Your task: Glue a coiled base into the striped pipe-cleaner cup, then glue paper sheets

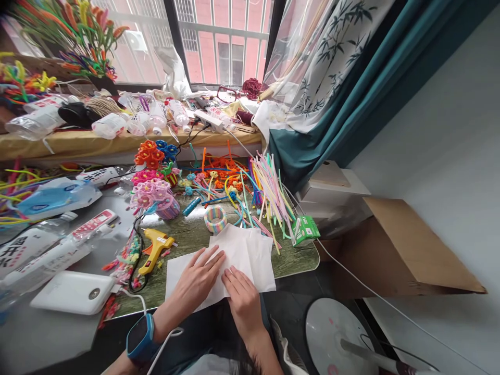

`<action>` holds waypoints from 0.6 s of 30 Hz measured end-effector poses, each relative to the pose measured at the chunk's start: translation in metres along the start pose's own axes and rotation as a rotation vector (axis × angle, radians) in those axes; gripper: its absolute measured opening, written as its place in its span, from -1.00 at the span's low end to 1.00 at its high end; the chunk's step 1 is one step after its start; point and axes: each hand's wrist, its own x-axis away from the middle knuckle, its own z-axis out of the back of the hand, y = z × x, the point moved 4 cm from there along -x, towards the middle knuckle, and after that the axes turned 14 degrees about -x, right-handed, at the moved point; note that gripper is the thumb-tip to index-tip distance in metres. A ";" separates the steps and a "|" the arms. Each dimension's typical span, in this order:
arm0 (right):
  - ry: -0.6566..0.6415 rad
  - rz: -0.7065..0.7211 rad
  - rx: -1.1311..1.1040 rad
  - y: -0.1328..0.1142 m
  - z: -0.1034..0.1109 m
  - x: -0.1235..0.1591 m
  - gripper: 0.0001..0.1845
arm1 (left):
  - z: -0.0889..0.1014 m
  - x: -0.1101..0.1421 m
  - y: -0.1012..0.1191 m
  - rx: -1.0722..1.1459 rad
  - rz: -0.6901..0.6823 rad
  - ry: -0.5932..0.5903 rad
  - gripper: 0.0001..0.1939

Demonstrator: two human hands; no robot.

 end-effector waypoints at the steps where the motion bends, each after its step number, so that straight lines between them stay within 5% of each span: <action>1: 0.004 -0.005 -0.002 0.000 0.000 0.000 -0.34 | 0.000 0.002 0.000 0.010 -0.005 -0.002 -0.51; 18: 0.055 -0.029 -0.031 0.000 -0.002 0.000 -0.33 | 0.002 0.010 0.001 0.050 0.062 -0.026 -0.37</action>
